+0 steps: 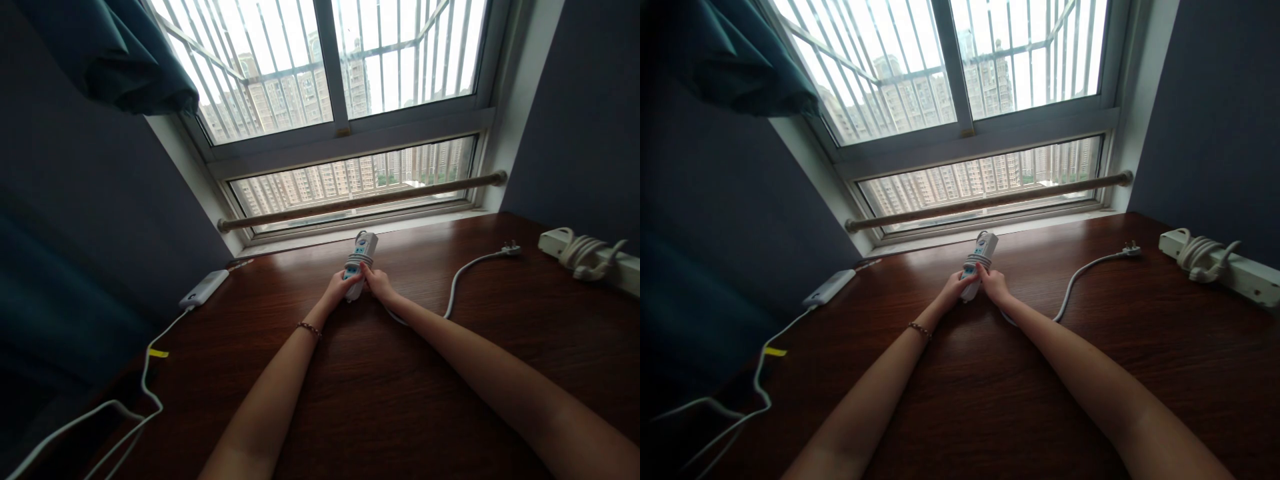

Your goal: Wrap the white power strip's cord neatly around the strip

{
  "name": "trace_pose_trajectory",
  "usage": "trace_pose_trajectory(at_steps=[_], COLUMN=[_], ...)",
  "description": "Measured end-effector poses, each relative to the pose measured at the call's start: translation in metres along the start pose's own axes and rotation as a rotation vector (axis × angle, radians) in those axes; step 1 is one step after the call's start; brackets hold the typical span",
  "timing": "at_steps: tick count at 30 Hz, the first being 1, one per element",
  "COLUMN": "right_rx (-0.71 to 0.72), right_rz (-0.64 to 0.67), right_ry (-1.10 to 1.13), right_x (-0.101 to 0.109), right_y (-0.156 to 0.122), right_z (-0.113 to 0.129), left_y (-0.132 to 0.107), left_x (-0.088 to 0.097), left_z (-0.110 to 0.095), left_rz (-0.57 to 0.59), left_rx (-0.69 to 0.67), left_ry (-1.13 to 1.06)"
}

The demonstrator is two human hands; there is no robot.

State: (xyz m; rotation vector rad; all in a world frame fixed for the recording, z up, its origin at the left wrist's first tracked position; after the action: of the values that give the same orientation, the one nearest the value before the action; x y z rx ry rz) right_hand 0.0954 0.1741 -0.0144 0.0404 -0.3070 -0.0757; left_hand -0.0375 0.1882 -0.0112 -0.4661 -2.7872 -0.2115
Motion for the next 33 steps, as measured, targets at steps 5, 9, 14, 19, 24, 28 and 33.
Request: trace_pose_trajectory(at_steps=[5,9,14,19,24,28,33], right_rx=[-0.003,-0.006,0.004,0.011,0.011,0.007,0.009], right_rz=[0.002,0.000,0.004,0.006,0.007,0.010,0.007], right_ry=[-0.004,-0.005,-0.001,0.013,0.021,0.017,0.018], right_x=[0.0000,0.0001,0.0002,0.0004,0.0002,-0.0002,-0.0004], right_y=[0.0015,0.0017,0.0007,-0.0004,0.0001,0.0009,0.0009], right_z=[-0.0012,-0.0021,-0.0016,-0.0015,-0.0024,-0.0027,-0.0033], left_y=[0.0006,0.0010,0.0017,0.0018,0.0018,0.0007,0.0006], left_x=[0.0003,-0.0002,-0.0003,-0.0005,-0.0002,-0.0005,-0.0004], left_z=[0.0009,0.0019,0.0036,0.0038,0.0036,0.0018,0.0014], left_rz=[-0.002,-0.001,-0.008,0.002,0.002,0.005,0.004], left_rx=[-0.005,-0.010,-0.016,-0.023,-0.019,-0.020,-0.021], left_ry=[0.004,0.007,0.011,0.013,0.016,0.015,0.017])
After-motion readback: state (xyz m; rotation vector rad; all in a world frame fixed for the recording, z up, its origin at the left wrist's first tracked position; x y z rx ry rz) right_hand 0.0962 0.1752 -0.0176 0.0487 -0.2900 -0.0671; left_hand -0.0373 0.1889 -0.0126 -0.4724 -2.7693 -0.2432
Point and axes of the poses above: each hand's wrist, its own y-axis towards the middle knuckle, its own x-axis out of the back of the hand, z = x × y, the point moved 3 cm from there along y, towards the middle knuckle, and after that the axes turned 9 degrees about y, right-handed, at the moved point
